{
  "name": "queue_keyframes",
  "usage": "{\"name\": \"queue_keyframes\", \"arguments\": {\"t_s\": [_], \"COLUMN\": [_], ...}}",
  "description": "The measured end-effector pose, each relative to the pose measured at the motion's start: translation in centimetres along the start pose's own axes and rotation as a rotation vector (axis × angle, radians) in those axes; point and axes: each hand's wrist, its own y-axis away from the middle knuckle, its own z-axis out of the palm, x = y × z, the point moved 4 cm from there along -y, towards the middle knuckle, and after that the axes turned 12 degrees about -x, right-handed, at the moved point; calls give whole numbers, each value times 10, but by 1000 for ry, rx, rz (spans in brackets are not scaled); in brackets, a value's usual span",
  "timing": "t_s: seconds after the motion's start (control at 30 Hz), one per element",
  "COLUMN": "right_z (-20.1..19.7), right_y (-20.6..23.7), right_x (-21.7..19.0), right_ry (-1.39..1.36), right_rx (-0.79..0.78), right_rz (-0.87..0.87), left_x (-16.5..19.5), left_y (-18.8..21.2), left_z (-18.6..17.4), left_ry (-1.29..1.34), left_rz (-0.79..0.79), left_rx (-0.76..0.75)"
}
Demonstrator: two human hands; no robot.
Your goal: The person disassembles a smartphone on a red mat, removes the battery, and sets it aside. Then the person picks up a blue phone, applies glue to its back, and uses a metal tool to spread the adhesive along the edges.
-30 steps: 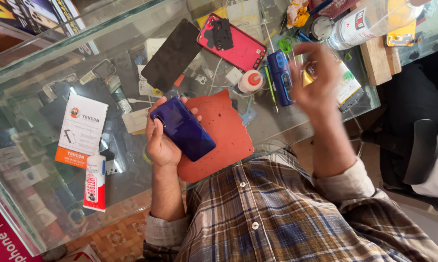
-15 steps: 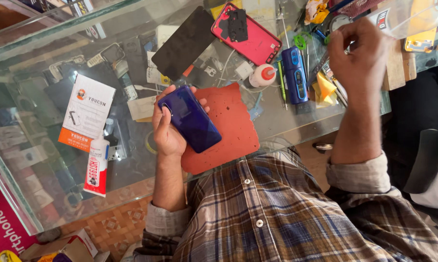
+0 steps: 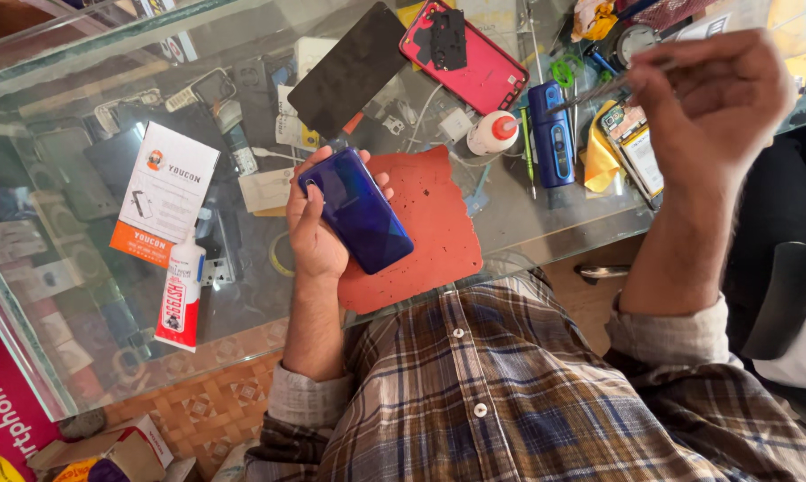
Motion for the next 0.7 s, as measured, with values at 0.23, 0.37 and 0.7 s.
{"name": "queue_keyframes", "arguments": {"t_s": [0.23,0.37,0.7], "right_z": [68,85,116], "right_y": [44,56,76], "right_x": [-41,-37,-23], "right_ry": [-138,45,720], "right_rx": [-301,-439,-712], "right_rz": [70,70,-5], "left_x": [0,1,10], "left_y": [5,7,16], "left_z": [-4,-6,-3], "left_ry": [-6,27,-36], "left_rz": [29,37,6], "left_rx": [107,136,171]}}
